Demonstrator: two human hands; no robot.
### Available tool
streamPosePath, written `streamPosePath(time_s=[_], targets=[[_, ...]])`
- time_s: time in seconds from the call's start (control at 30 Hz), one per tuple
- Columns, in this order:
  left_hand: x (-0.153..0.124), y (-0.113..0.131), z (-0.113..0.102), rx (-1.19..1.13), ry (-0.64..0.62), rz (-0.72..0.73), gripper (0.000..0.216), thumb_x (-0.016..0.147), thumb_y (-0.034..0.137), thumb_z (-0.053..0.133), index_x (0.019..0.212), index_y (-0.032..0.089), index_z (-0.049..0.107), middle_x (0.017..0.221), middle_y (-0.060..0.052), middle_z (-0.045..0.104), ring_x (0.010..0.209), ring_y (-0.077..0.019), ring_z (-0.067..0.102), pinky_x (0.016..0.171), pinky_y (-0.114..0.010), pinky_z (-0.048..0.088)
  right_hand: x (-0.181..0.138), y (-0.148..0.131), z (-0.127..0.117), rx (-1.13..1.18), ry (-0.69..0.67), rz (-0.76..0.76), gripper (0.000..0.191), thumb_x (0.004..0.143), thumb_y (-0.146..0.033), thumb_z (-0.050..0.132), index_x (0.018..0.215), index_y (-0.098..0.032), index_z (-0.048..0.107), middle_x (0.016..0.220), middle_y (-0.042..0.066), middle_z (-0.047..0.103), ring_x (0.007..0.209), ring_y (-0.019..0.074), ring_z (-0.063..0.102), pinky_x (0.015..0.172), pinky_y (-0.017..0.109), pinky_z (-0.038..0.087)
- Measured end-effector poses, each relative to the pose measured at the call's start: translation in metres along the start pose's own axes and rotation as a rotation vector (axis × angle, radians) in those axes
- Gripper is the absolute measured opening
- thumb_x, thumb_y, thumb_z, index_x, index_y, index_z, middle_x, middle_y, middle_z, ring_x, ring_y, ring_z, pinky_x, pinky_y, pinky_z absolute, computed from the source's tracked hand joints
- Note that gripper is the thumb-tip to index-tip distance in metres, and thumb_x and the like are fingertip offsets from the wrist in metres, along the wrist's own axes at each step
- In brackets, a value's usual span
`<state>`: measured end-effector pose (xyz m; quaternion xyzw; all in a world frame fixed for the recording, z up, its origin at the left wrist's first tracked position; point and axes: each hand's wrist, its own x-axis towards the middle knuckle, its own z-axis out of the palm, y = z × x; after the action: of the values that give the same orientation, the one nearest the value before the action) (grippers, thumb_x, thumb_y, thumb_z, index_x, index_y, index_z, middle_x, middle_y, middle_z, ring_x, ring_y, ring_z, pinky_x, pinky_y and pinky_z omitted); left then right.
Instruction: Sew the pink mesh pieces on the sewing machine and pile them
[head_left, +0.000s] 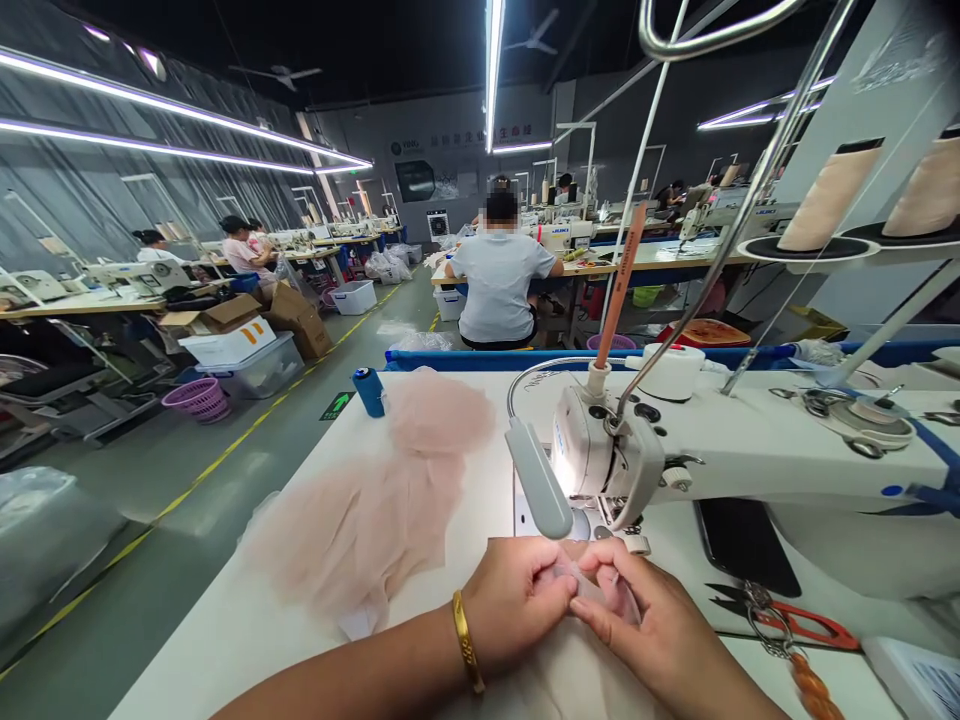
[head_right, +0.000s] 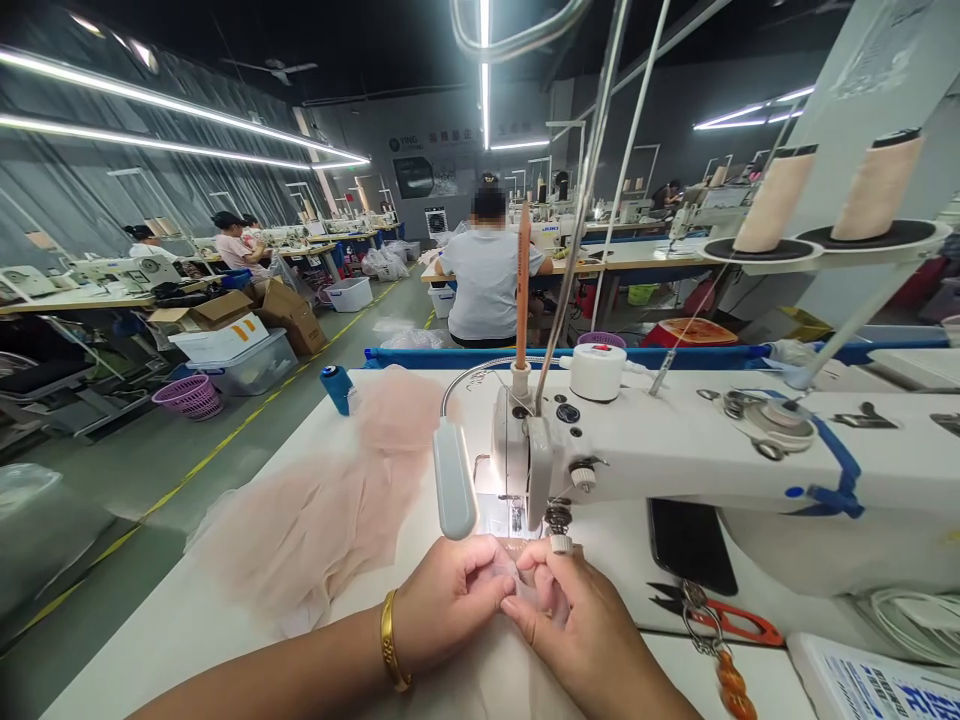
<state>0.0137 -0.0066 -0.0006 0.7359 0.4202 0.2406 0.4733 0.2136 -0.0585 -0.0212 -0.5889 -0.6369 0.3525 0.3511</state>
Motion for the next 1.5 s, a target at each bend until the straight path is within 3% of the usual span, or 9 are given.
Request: streamPosePath(time_s=[0.33, 0.53, 0.67, 0.8, 0.9, 1.1, 1.3, 1.5], targets=[[-0.002, -0.004, 0.006, 0.135, 0.075, 0.174, 0.022, 0.089, 0.028, 0.061, 0.07, 0.02, 0.054, 0.06, 0.004, 0.047, 0.056, -0.0121, 0.037, 0.057, -0.028, 0.028, -0.001, 0.003, 0.004, -0.034, 0.011, -0.073, 0.039, 0.103, -0.059, 0.053, 0.085, -0.026, 0.065, 0.063, -0.006, 0.045, 0.06, 0.016, 0.046, 0.06, 0.029, 0.039], [0.001, -0.003, 0.009, 0.057, 0.179, 0.283, 0.006, 0.079, 0.023, 0.066, 0.082, 0.02, 0.062, 0.085, -0.004, 0.065, 0.076, -0.0172, 0.056, 0.067, -0.027, 0.04, -0.002, 0.004, 0.004, 0.014, 0.014, -0.094, 0.042, 0.105, -0.059, 0.051, 0.081, -0.026, 0.061, 0.064, -0.005, 0.051, 0.062, 0.0168, 0.047, 0.062, 0.029, 0.038], [0.002, -0.001, 0.01, -0.103, 0.123, 0.18, 0.007, 0.078, 0.024, 0.067, 0.077, 0.019, 0.061, 0.086, -0.003, 0.071, 0.066, -0.0131, 0.051, 0.061, -0.025, 0.039, -0.002, 0.003, 0.001, 0.052, 0.03, -0.101, 0.04, 0.103, -0.059, 0.056, 0.083, -0.027, 0.07, 0.066, -0.003, 0.059, 0.064, 0.0178, 0.052, 0.069, 0.03, 0.045], [0.002, 0.0, 0.012, -0.123, 0.137, 0.083, 0.009, 0.074, 0.024, 0.068, 0.075, 0.019, 0.06, 0.066, 0.003, 0.056, 0.059, -0.0113, 0.044, 0.057, -0.024, 0.035, -0.002, 0.002, 0.001, 0.052, 0.04, -0.103, 0.045, 0.102, -0.063, 0.056, 0.079, -0.026, 0.068, 0.064, -0.002, 0.059, 0.063, 0.018, 0.053, 0.067, 0.03, 0.046], [0.002, 0.001, 0.012, -0.14, 0.136, 0.046, 0.012, 0.073, 0.024, 0.07, 0.078, 0.02, 0.061, 0.062, 0.006, 0.048, 0.056, -0.0106, 0.041, 0.056, -0.024, 0.035, -0.002, 0.002, 0.002, 0.056, 0.051, -0.107, 0.045, 0.102, -0.063, 0.056, 0.077, -0.026, 0.065, 0.063, -0.003, 0.056, 0.062, 0.0171, 0.051, 0.065, 0.029, 0.044], [0.005, -0.001, 0.012, -0.18, 0.095, -0.018, 0.021, 0.072, 0.021, 0.071, 0.092, 0.018, 0.068, 0.068, 0.005, 0.056, 0.059, -0.0106, 0.041, 0.058, -0.023, 0.037, -0.003, 0.005, 0.003, 0.035, 0.053, -0.12, 0.045, 0.103, -0.063, 0.054, 0.079, -0.026, 0.066, 0.064, -0.003, 0.054, 0.062, 0.0174, 0.049, 0.065, 0.029, 0.044], [0.005, 0.001, 0.011, -0.196, 0.053, -0.105, 0.013, 0.075, 0.023, 0.077, 0.084, 0.017, 0.072, 0.067, 0.005, 0.057, 0.06, -0.0103, 0.044, 0.058, -0.023, 0.038, -0.002, 0.005, 0.003, 0.019, 0.047, -0.114, 0.043, 0.103, -0.058, 0.053, 0.078, -0.026, 0.063, 0.065, -0.004, 0.052, 0.062, 0.0166, 0.048, 0.062, 0.029, 0.04], [0.004, 0.001, 0.008, -0.131, 0.071, -0.087, 0.013, 0.078, 0.029, 0.081, 0.08, 0.018, 0.074, 0.072, 0.001, 0.064, 0.066, -0.0138, 0.053, 0.062, -0.024, 0.045, -0.002, 0.003, 0.003, 0.016, 0.05, -0.099, 0.046, 0.103, -0.063, 0.051, 0.076, -0.026, 0.059, 0.065, -0.003, 0.053, 0.063, 0.017, 0.049, 0.06, 0.028, 0.042]])
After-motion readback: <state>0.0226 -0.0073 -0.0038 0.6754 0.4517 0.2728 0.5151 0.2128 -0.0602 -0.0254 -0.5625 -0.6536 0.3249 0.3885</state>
